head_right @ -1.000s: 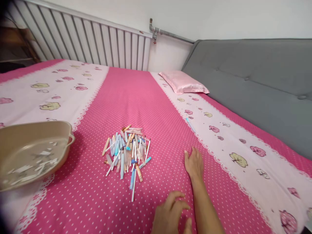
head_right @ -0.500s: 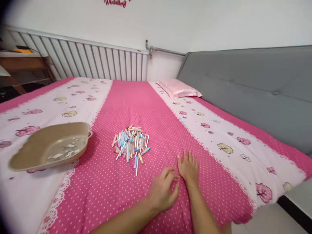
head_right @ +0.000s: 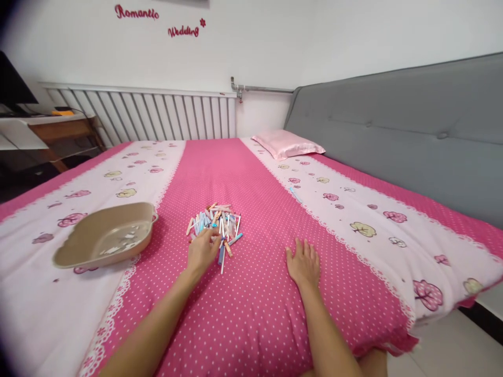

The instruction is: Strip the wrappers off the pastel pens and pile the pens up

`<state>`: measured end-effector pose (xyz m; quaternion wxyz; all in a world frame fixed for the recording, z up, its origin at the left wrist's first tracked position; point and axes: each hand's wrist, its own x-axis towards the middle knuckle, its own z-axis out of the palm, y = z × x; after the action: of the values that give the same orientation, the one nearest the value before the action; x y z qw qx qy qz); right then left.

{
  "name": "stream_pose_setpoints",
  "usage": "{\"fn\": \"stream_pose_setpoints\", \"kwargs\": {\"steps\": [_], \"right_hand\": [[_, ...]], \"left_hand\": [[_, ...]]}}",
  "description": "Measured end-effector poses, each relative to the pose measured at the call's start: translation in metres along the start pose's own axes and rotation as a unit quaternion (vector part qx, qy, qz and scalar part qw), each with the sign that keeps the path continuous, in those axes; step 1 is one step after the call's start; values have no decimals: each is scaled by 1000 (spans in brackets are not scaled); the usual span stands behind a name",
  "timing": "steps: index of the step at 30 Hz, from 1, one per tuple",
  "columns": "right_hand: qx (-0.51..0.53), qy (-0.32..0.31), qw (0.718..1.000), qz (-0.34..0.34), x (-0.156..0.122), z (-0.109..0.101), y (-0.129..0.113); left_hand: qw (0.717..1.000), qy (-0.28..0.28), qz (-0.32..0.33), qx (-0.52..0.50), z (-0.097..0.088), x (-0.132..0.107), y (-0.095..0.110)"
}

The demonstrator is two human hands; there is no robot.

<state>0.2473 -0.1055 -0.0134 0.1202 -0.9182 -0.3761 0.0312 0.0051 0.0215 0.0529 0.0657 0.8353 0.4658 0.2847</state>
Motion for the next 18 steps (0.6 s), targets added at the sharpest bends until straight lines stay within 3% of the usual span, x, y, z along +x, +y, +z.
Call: {"fn": "stream_pose_setpoints", "kwargs": {"steps": [7,14,18], "right_hand": [[5,13,1000,8,2,3,1],[4,13,1000,7,2,2,1],[14,12,1000,9,1,1,1]], "left_hand": [[996,15,10,93,33,-6,11],[992,-33,43,110,35,-5,10],[993,-24,50,104,35,-5,10]]}}
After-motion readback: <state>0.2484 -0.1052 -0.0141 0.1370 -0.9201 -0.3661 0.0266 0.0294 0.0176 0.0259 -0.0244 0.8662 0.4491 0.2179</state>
